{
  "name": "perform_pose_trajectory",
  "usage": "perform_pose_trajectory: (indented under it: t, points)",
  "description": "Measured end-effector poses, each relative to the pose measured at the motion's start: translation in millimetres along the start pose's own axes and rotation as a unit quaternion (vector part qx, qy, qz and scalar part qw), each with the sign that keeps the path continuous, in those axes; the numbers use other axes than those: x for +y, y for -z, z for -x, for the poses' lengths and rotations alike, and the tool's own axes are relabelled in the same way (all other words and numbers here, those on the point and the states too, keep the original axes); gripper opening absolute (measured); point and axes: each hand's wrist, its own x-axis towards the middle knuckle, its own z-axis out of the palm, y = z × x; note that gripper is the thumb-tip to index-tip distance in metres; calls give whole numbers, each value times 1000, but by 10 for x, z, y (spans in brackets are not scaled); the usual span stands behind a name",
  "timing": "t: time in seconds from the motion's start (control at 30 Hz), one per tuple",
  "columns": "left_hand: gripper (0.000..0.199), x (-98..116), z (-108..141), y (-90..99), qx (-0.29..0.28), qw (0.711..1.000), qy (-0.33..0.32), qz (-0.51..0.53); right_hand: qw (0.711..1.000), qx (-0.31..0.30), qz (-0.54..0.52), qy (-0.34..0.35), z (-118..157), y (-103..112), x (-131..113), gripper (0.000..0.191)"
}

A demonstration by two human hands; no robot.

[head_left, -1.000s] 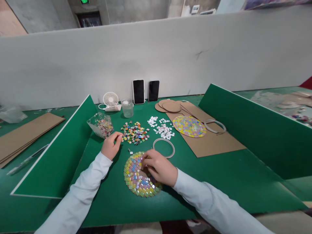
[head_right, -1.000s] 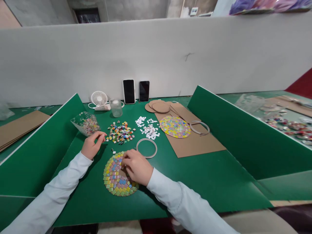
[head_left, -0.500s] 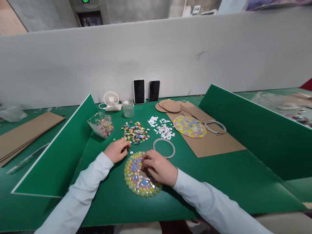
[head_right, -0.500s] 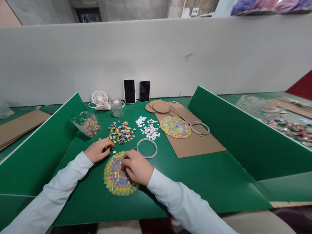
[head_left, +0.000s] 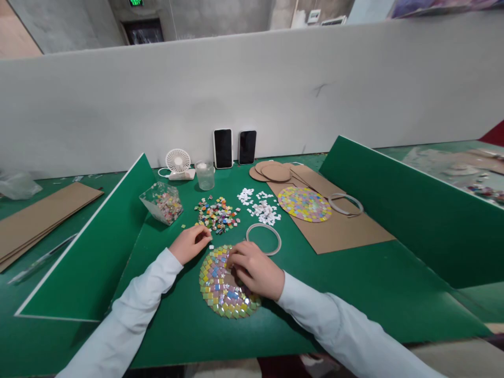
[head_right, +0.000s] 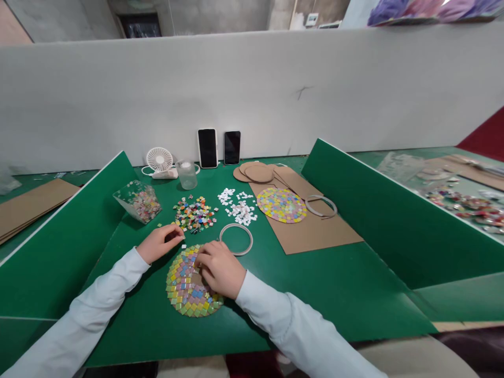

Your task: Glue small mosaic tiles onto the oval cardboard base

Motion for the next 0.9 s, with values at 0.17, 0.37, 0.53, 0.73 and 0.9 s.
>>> perform_pose_trajectory:
  t: [0.17,0.37,0.53,0.73,0.9]
  points:
    - [14,93,-11,-29,-18,977,71,202,998,47,-12,-46,-9,31,19,20]
    - [14,238,7,-46,-44,954,84,286,992,94,-34,-78,-12,24,32,16]
    - [12,338,55,-103,-28,972,47,227,990,103,-42,-85,-12,21,30,15]
    - [12,435,114,-136,-5,993,-37,112,989,122,-44,-68,-7,1,31,7]
    - [13,445,125,-134,7,994,-66,88,987,138,-42,-65,-3,-3,27,7]
